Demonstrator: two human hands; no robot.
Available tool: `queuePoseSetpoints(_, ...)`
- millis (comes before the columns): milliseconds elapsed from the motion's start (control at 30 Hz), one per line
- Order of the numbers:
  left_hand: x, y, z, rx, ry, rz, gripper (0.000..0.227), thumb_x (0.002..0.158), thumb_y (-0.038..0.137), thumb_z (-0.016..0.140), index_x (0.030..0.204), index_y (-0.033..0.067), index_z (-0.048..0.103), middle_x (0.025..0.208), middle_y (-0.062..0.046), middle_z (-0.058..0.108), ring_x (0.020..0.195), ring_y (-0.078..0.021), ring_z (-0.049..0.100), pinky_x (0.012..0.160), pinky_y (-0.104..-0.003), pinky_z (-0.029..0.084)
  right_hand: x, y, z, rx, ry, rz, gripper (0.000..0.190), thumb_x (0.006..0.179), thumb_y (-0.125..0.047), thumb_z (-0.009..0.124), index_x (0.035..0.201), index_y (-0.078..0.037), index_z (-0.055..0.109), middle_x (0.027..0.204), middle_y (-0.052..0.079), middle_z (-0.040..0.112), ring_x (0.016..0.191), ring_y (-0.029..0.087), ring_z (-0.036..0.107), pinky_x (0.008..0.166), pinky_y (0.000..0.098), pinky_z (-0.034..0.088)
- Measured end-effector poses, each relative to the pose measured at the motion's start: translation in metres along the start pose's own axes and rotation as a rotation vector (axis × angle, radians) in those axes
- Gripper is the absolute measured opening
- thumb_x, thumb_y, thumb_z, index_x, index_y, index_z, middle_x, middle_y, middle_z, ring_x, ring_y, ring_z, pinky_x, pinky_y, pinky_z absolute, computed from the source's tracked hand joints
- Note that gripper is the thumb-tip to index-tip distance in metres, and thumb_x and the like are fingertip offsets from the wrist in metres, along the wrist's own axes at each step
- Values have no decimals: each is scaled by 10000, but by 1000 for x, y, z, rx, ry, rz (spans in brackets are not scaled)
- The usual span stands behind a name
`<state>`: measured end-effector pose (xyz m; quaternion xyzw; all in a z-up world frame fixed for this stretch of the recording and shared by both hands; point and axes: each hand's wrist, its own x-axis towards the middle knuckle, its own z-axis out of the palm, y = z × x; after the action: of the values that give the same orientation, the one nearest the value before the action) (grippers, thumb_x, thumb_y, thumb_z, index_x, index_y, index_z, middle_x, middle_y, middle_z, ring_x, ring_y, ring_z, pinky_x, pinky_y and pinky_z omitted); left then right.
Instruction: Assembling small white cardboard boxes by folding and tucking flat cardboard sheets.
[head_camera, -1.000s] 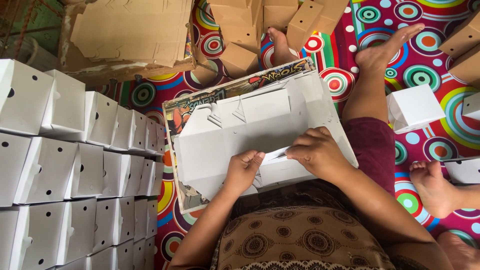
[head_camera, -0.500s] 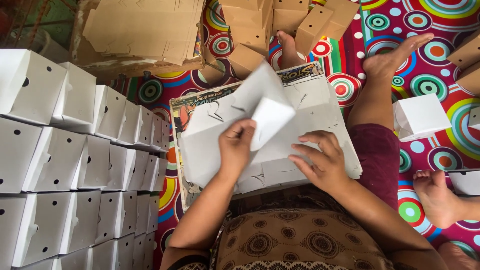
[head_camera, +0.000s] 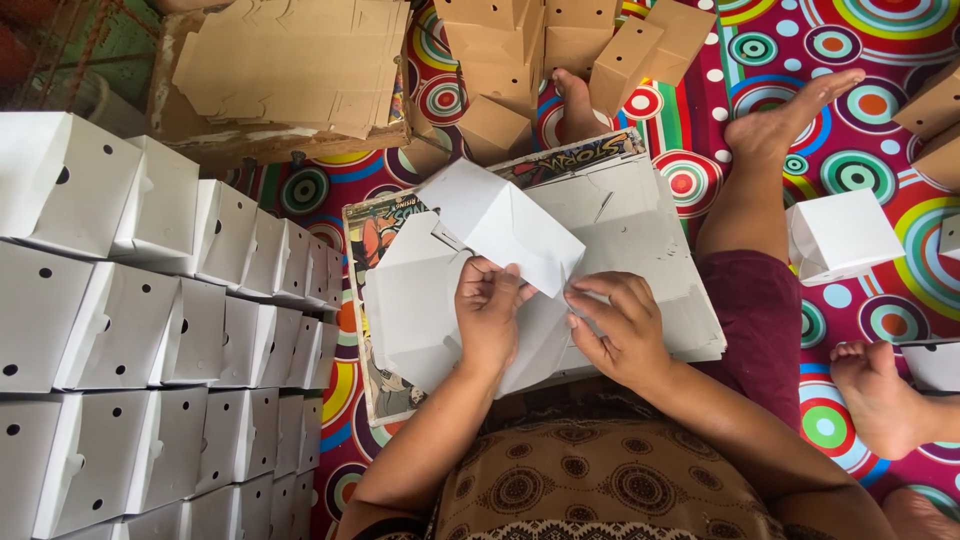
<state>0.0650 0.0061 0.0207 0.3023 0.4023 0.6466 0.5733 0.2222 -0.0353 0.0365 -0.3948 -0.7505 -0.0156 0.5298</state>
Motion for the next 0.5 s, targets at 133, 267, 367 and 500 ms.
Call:
queuePoseSetpoints(133, -2, -14, -7, 49, -40, 44, 103, 963, 20, 678, 952, 12, 576, 794, -35, 580, 758, -113, 677, 739, -343, 687, 8, 0, 0, -121, -42, -146, 192, 905, -76, 687, 1079, -121, 755, 1068, 32, 680, 968, 227, 640, 862, 403, 473)
queuePoseSetpoints(267, -7, -19, -10, 138, -130, 125, 100, 960, 25, 705, 949, 15, 605, 755, -61, 622, 754, -107, 680, 732, -278, 641, 15, -8, -5, -167, -92, -139, 160, 890, -56, 671, 991, -137, 763, 957, 7, 688, 861, 212, 642, 806, 384, 464)
queuePoseSetpoints(367, -19, -15, -6, 167, -185, 120, 85, 957, 13, 706, 975, 12, 623, 781, -64, 670, 823, -87, 669, 791, -279, 611, 12, -3, -6, -148, -76, -79, 178, 875, -25, 668, 980, -124, 772, 929, 10, 694, 830, 206, 645, 784, 373, 470)
queuePoseSetpoints(500, -28, -19, -4, 202, -223, 89, 88, 936, -17, 715, 1010, 5, 674, 838, -93, 747, 842, -92, 687, 822, -314, 612, 1, 4, -3, -8, 11, 51, 222, 875, 60, 670, 1021, -58, 790, 904, 52, 708, 746, 241, 671, 694, 362, 524)
